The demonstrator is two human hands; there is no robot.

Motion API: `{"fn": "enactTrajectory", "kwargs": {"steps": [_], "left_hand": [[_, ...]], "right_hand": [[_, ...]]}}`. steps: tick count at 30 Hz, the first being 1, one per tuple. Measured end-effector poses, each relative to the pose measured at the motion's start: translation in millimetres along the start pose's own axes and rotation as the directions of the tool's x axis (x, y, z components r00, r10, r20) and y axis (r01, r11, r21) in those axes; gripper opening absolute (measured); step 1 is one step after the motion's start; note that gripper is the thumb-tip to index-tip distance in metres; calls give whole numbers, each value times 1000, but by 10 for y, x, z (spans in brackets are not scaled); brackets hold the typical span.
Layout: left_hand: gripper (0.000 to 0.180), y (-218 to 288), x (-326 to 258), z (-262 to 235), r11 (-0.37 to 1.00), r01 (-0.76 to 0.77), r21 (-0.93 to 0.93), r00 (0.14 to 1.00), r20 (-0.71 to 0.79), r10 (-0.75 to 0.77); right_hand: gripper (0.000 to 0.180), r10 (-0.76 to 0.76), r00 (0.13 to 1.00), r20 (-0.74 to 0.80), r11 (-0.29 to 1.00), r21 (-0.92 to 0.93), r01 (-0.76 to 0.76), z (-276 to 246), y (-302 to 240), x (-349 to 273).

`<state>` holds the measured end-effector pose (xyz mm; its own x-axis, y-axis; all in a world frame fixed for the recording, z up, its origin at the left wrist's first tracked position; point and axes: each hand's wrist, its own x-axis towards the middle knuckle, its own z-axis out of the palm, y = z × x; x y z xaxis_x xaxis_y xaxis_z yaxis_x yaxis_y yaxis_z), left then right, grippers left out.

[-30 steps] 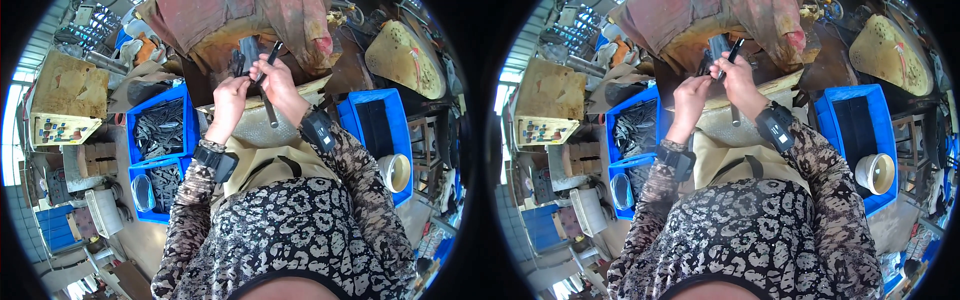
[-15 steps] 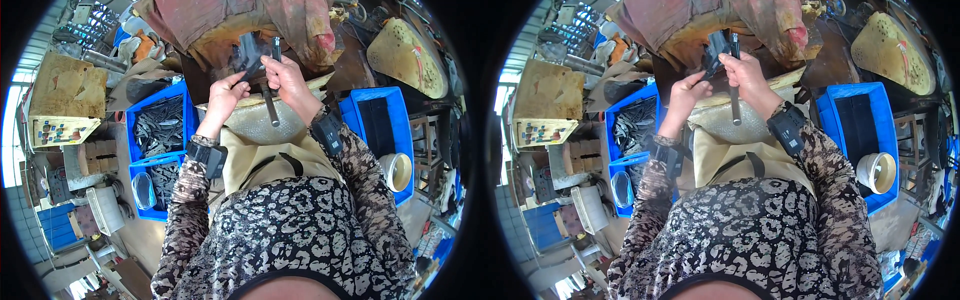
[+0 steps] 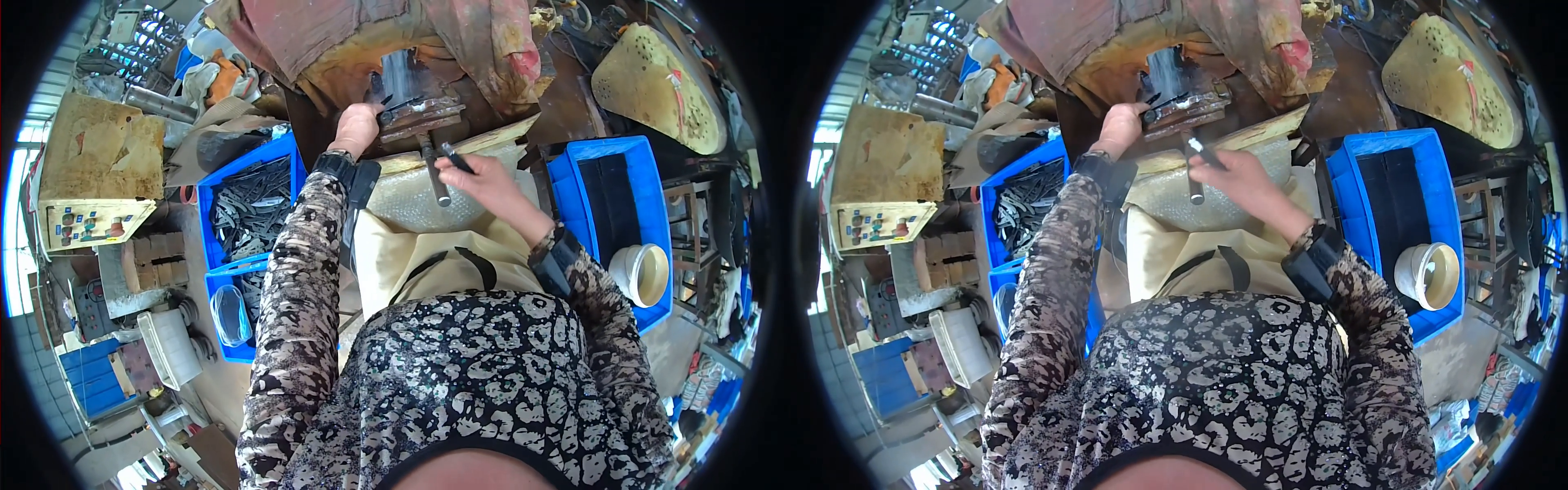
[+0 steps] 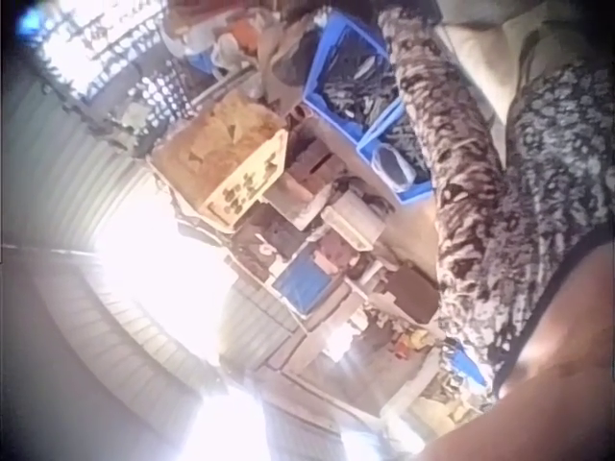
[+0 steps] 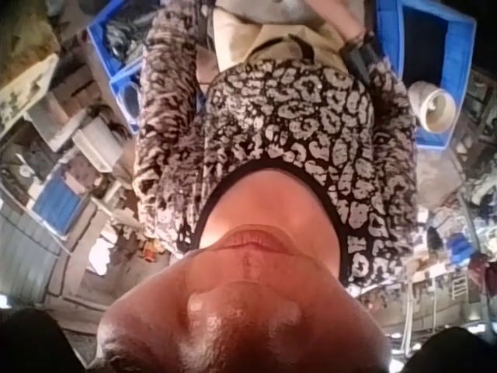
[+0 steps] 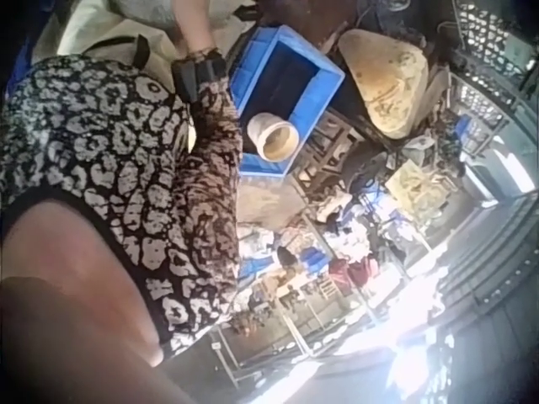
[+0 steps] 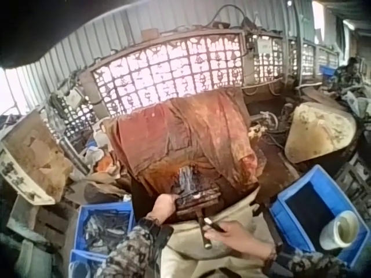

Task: The person picks up metal pieces from a blue bin, holds them against a rotating grinding wheel under a stream of water, and places the finished pieces into a separate blue bin. This process is repeated for each piece, with the person occasionally dipping their hand into a bucket of water.

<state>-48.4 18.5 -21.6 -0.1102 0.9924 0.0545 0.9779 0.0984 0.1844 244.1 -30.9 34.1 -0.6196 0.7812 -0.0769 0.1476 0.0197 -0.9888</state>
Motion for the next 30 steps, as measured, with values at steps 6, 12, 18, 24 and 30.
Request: {"fn": "enactTrajectory", "kwargs": {"steps": [6,12,18,24,30], "left_hand": [[33,-209,-12,35,978,-134,-162,990,9,138],[33,-116,-30,-31,984,-95,-154,987,110,113],[30,-114,-97,-182,988,-137,-68,989,54,141],[32,-82,-336,-346,990,-132,-51,991,-19,131],[55,43,-722,-193,988,-92,-127,863,-505,15]], "right_hand": [[31,13,990,144,985,-172,12,55,-118,-167],[33,-335,919,208,796,-459,394,143,-143,-228],[39,-304,901,310,632,-642,434,113,-160,-269],[49,-322,877,355,564,-673,479,78,-180,-269],[40,-652,757,38,574,-627,527,97,-707,408]]}}
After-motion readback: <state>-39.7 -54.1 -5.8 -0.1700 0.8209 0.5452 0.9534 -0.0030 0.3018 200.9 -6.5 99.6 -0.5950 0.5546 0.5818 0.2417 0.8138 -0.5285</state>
